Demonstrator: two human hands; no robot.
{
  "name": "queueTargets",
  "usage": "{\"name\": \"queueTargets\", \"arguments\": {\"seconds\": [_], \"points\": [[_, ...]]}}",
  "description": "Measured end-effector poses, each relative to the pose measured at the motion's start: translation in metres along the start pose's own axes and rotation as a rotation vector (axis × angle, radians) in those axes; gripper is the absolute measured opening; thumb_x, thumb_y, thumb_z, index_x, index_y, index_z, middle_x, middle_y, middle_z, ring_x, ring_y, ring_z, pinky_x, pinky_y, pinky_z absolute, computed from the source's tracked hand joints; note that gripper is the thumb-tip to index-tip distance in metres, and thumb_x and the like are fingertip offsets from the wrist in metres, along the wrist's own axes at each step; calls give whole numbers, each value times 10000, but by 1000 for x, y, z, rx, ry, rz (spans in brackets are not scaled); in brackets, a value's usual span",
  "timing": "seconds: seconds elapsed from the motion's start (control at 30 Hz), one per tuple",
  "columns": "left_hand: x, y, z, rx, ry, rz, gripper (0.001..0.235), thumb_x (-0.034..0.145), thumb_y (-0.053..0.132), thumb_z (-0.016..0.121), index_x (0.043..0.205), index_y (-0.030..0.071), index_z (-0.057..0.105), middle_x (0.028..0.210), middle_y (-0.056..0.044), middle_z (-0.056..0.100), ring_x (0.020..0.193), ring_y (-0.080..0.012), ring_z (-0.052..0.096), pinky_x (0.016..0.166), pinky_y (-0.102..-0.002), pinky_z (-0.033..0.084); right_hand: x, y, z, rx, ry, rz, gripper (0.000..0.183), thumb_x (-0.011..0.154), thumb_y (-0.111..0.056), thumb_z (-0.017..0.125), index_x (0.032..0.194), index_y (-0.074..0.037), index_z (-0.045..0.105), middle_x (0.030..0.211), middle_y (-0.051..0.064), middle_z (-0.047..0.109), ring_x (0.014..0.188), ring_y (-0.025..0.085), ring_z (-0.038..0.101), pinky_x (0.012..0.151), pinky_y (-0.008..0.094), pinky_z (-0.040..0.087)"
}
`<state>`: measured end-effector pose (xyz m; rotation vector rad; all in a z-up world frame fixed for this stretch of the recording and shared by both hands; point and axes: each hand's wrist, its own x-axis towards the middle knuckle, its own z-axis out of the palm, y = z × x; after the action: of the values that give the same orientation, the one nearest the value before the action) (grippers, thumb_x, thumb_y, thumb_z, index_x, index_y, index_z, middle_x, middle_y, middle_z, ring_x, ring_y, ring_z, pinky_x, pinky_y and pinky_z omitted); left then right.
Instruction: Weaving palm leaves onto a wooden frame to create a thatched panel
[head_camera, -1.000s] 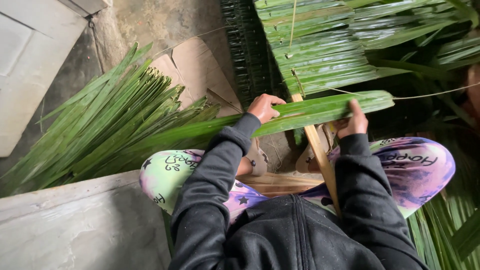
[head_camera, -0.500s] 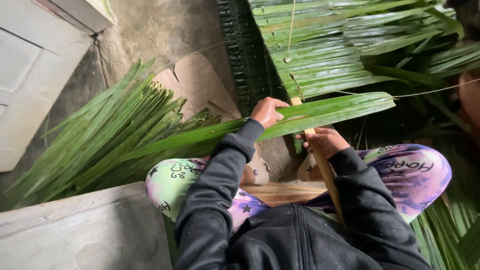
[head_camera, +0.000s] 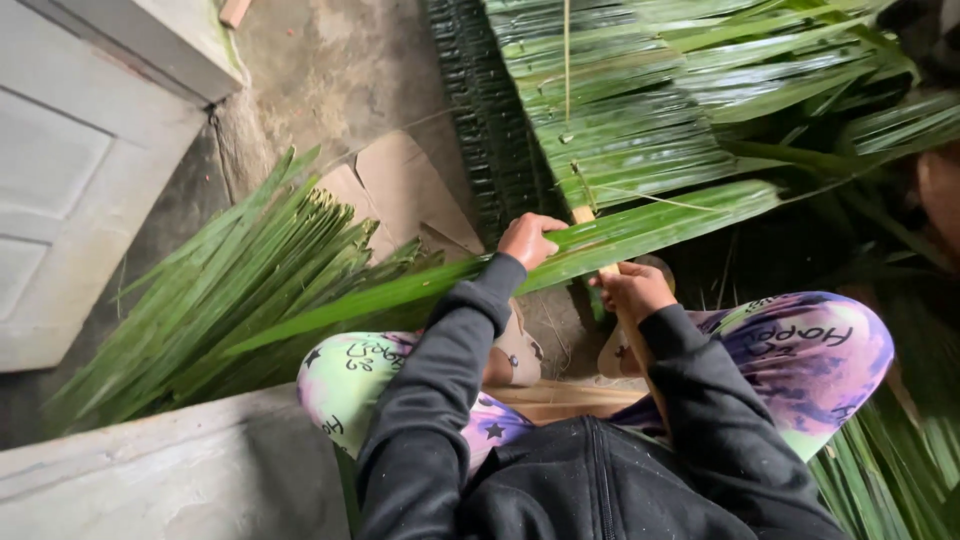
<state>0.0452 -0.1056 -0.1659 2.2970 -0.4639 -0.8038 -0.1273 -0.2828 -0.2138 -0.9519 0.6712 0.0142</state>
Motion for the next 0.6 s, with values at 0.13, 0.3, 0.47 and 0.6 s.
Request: {"name": "queueTargets", "arguments": {"seconds": [0.13, 0.3, 0.47, 0.6], "points": [[-8, 11, -5, 48, -5, -3, 445, 811, 114, 776, 1193, 342, 766, 1201, -46, 764, 1164, -297, 703, 1005, -422, 586, -11, -14, 7, -81, -14, 11, 253, 833, 77, 714, 1051, 177, 633, 681, 328, 621, 485, 309, 622, 398, 435, 497], [-14, 20, -9, 82, -17, -34, 443, 826, 151, 779, 1225, 342, 751, 1245, -47, 747, 1192, -293, 687, 1028, -425, 572, 22, 18, -18, -137, -63, 54, 116, 835, 31, 751, 936, 73, 713, 735, 189, 680, 658, 163, 672, 558, 350, 596], [-27, 19, -6, 54, -14, -1, 451, 826, 90, 794, 1238, 269, 756, 1207, -100, 756, 1159, -353, 697, 989, -464, 580, 60, 28, -42, 251, 134, 186, 427, 828, -259, 890, 1061, 5, 648, 937, 157, 611, 852, 282, 655, 777, 460, 578], [-36, 26, -4, 50, -42, -3, 455, 797, 115, 812, 1220, 277, 759, 1238, -93, 745, 1194, -332, 681, 1014, -459, 574, 64, 15, -23, 127, 249, 111, 686, 747, -319, 1019, 1117, 101, 622, 932, 215, 639, 832, 320, 714, 687, 490, 614]]}}
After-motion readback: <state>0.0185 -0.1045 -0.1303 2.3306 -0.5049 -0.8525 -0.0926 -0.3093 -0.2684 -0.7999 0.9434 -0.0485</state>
